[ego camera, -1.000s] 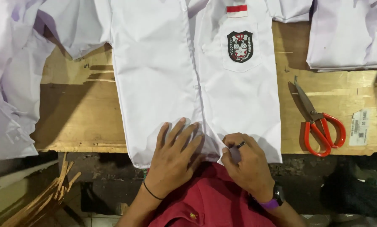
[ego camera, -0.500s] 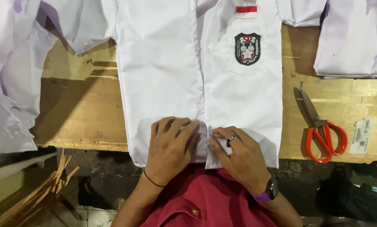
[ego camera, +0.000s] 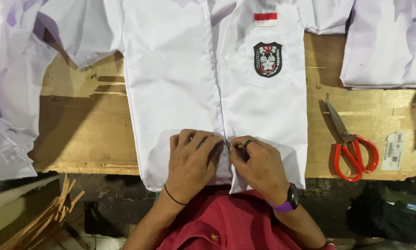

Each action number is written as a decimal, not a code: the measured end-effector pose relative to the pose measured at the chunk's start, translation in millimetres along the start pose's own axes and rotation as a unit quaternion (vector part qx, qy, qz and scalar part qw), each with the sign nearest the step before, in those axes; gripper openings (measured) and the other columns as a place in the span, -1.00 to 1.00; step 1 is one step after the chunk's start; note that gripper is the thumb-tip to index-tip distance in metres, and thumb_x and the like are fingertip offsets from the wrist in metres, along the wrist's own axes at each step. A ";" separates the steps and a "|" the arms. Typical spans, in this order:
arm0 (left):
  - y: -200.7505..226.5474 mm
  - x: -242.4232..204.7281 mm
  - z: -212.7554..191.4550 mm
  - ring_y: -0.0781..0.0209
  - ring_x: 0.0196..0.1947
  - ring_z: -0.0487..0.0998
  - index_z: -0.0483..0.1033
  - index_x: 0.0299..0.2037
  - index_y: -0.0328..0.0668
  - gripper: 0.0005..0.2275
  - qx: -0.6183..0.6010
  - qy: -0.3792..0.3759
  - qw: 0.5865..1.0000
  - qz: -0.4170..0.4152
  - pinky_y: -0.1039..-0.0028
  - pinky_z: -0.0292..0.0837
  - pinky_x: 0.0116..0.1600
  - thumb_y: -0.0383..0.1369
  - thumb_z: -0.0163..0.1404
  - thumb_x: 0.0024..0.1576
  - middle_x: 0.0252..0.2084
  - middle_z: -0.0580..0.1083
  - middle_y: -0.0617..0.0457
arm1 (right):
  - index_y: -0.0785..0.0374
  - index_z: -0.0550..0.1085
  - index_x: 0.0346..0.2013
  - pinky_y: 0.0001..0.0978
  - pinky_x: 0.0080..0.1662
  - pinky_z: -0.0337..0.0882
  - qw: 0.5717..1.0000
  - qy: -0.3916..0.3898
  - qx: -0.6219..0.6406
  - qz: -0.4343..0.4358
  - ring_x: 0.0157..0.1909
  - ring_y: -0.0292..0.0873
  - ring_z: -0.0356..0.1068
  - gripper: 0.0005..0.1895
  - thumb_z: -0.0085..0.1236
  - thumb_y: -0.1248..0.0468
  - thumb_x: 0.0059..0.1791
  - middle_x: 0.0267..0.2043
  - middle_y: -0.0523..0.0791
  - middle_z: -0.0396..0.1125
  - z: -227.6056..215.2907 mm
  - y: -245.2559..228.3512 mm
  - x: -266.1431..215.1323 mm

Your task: The person buttons up a white short-sleeved shirt laid flat on a wooden table. They use red-handled scissors to snip a thread near the pocket and then remove a small plastic tag from the collar area. The person smooths the shirt and repeats the process on another shirt.

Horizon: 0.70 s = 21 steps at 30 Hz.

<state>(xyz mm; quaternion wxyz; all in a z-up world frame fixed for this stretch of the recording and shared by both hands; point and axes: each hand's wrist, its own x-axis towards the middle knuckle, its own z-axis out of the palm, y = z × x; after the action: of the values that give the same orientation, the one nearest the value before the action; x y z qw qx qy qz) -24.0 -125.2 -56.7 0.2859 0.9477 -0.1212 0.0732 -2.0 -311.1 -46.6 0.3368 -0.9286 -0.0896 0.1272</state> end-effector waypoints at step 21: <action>11.9 4.6 -3.7 -0.02 -0.11 0.40 0.57 -0.19 -0.02 -0.93 -0.052 -0.016 0.998 -0.044 0.21 0.13 -0.03 -0.41 0.04 0.20 -0.36 0.48 0.07 | 0.19 0.58 -0.22 -0.19 -0.38 0.52 0.999 0.035 -0.011 -0.035 -0.42 0.06 0.54 -0.90 0.21 0.27 0.00 -0.48 0.00 0.48 6.5 -5.2 -4.2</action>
<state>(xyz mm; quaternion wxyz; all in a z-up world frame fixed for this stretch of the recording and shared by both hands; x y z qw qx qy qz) -23.0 -133.6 -46.4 0.3362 0.9369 -0.0872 0.0386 -8.3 -304.3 -47.3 0.3335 -0.9326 -0.1114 0.0818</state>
